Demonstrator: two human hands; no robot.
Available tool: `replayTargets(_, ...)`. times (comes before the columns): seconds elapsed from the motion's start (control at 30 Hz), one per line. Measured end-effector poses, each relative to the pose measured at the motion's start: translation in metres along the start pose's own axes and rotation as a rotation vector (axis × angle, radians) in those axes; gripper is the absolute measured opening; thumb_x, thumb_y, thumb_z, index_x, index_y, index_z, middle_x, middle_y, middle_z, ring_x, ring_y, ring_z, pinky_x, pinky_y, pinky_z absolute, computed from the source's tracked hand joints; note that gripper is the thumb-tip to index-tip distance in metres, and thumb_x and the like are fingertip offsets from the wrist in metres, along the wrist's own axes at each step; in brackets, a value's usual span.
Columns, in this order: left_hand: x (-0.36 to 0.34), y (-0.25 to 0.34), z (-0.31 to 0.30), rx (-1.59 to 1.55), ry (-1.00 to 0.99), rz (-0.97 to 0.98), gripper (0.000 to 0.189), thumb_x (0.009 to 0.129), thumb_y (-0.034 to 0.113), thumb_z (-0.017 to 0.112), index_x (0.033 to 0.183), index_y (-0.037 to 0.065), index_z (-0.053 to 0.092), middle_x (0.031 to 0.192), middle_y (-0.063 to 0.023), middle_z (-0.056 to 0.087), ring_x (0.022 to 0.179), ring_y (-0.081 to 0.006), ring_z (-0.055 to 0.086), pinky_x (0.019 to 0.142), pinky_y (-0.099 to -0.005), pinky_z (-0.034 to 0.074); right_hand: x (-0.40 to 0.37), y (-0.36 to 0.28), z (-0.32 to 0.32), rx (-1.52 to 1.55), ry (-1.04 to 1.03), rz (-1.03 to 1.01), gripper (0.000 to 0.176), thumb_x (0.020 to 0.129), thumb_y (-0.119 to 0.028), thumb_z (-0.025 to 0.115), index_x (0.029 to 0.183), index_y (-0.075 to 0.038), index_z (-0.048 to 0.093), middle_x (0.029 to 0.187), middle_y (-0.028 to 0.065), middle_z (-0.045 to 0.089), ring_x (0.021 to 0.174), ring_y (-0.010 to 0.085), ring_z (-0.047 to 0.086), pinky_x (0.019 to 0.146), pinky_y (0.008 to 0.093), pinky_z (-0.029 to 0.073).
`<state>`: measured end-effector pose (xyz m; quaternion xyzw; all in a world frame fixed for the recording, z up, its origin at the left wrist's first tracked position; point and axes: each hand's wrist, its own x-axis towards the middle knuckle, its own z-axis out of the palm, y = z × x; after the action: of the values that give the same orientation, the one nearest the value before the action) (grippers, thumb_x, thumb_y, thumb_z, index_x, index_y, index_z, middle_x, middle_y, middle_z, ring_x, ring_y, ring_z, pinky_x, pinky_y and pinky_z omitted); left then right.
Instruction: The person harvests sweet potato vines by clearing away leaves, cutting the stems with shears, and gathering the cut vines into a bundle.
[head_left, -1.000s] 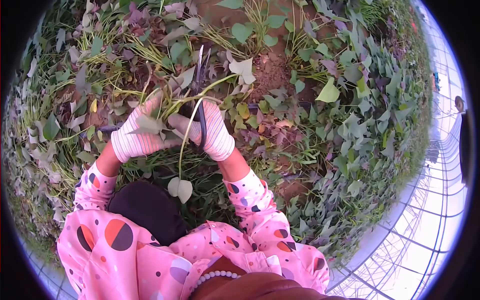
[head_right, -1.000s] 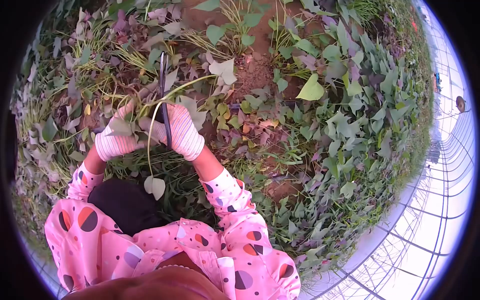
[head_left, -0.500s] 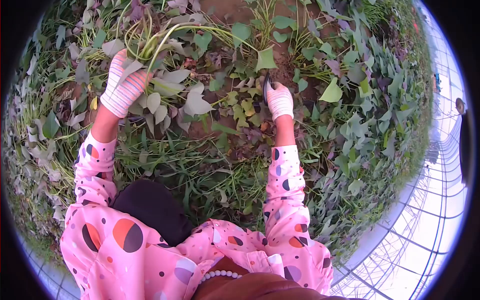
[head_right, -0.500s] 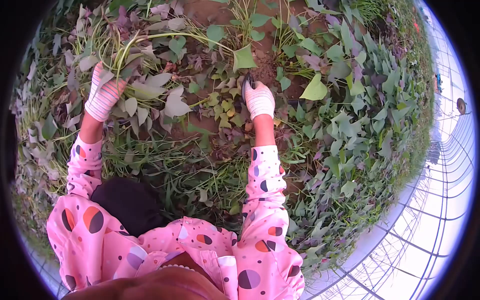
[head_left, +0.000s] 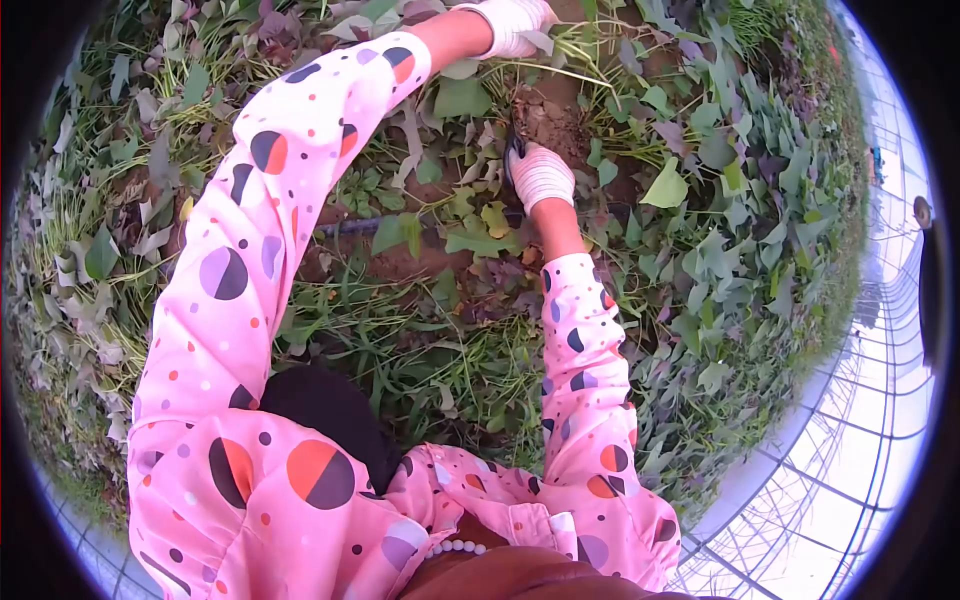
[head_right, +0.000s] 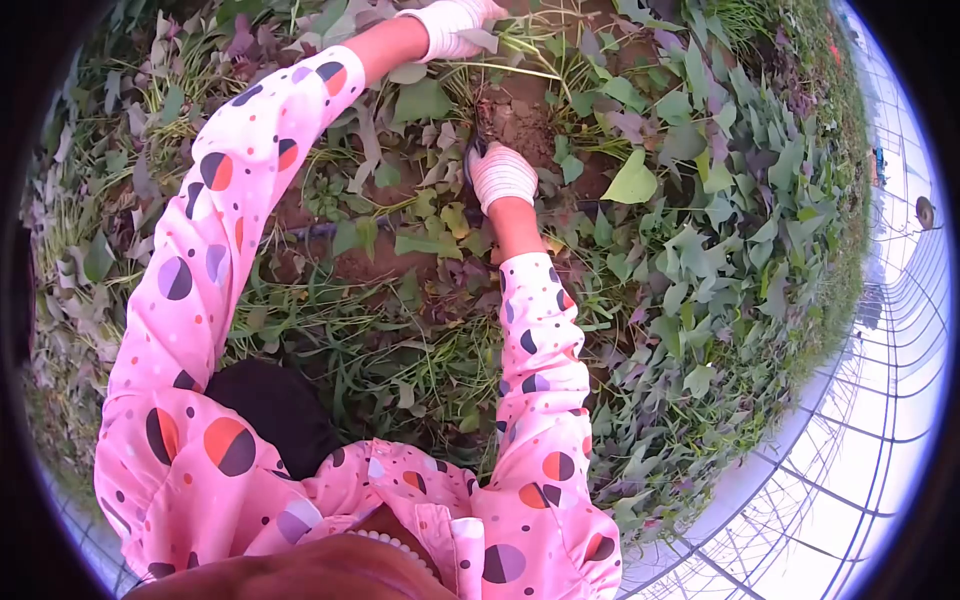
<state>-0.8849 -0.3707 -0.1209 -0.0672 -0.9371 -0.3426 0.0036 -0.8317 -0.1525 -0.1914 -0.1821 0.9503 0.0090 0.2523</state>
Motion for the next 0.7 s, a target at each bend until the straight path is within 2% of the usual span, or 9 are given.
replayTargets(0.03,0.012,-0.011,0.023,0.133,-0.007,0.071,0.021,0.070,0.024,0.069,0.079,0.004,0.070,0.075,-0.0193,0.065,0.074,-0.0367,0.064,0.068,-0.0425,0.051,0.001,0.002,-0.004,-0.032,-0.018,-0.002,0.049,0.090,-0.046,0.044,0.103,-0.004,0.065,0.099,0.0232,0.064,0.097,0.0377,0.061,0.086,0.0449,0.048)
replayTargets(0.07,0.034,-0.021,0.042,0.307,-0.400,-0.046,0.039,0.080,0.017,0.062,0.118,0.010,0.061,0.117,-0.0176,0.060,0.114,-0.0313,0.054,0.097,-0.0431,0.042,0.001,0.003,-0.009,-0.065,-0.037,-0.004,0.050,0.090,-0.046,0.044,0.104,-0.003,0.065,0.099,0.0232,0.065,0.096,0.0375,0.061,0.086,0.0447,0.048)
replayTargets(0.17,0.027,-0.037,0.073,0.667,-0.334,0.082,0.042,0.072,0.012,0.069,0.114,0.012,0.065,0.114,-0.0108,0.064,0.118,-0.0299,0.052,0.098,-0.0441,0.041,0.004,0.008,-0.024,-0.084,-0.071,0.002,0.052,0.089,-0.047,0.044,0.103,-0.003,0.066,0.099,0.0228,0.065,0.096,0.0368,0.062,0.085,0.0440,0.048)
replayTargets(0.3,0.018,-0.035,0.081,0.770,-0.262,0.005,0.021,0.072,0.014,0.070,0.093,0.016,0.071,0.098,-0.0041,0.067,0.100,-0.0224,0.060,0.087,-0.0371,0.045,0.013,0.015,-0.038,-0.116,-0.126,-0.006,0.054,0.087,-0.049,0.046,0.100,-0.001,0.068,0.101,0.0226,0.065,0.097,0.0364,0.062,0.086,0.0427,0.048)
replayTargets(0.33,0.014,-0.038,0.079,0.731,-0.148,0.091,0.015,0.074,0.011,0.065,0.086,0.013,0.072,0.090,-0.0068,0.069,0.090,-0.0238,0.064,0.089,-0.0369,0.045,0.018,0.018,-0.039,-0.123,-0.160,-0.029,0.055,0.087,-0.050,0.047,0.099,-0.001,0.068,0.101,0.0227,0.064,0.097,0.0365,0.061,0.087,0.0425,0.048)
replayTargets(0.4,0.011,-0.041,0.071,0.676,-0.104,0.189,0.022,0.073,0.029,0.070,0.081,0.008,0.070,0.076,-0.0142,0.068,0.077,-0.0325,0.066,0.070,-0.0409,0.051,0.027,0.018,-0.043,-0.109,-0.151,-0.044,0.056,0.085,-0.051,0.048,0.099,0.000,0.068,0.102,0.0232,0.064,0.097,0.0370,0.061,0.087,0.0423,0.047)
replayTargets(0.47,0.004,-0.027,0.060,0.667,-0.079,0.202,0.023,0.074,0.031,0.070,0.083,0.010,0.070,0.077,-0.0122,0.068,0.078,-0.0311,0.066,0.071,-0.0402,0.051,0.030,0.015,-0.052,-0.130,-0.190,-0.075,0.056,0.085,-0.051,0.050,0.106,-0.002,0.066,0.111,0.0209,0.062,0.104,0.0345,0.060,0.090,0.0414,0.048)
replayTargets(0.63,-0.001,-0.022,0.055,0.525,-0.049,0.203,0.026,0.075,0.032,0.071,0.090,0.011,0.068,0.080,-0.0118,0.068,0.079,-0.0313,0.066,0.072,-0.0403,0.052,0.033,0.012,-0.040,-0.158,-0.109,-0.086,0.054,0.087,-0.049,0.048,0.097,0.000,0.068,0.104,0.0227,0.063,0.100,0.0375,0.060,0.089,0.0424,0.047)
replayTargets(0.7,-0.007,-0.026,0.055,0.490,-0.049,0.119,0.024,0.074,0.028,0.071,0.088,0.010,0.068,0.079,-0.0137,0.067,0.080,-0.0320,0.066,0.073,-0.0418,0.052,0.029,0.019,-0.026,-0.128,-0.089,-0.024,0.050,0.088,-0.047,0.047,0.101,-0.004,0.068,0.106,0.0212,0.063,0.101,0.0377,0.059,0.090,0.0427,0.047)
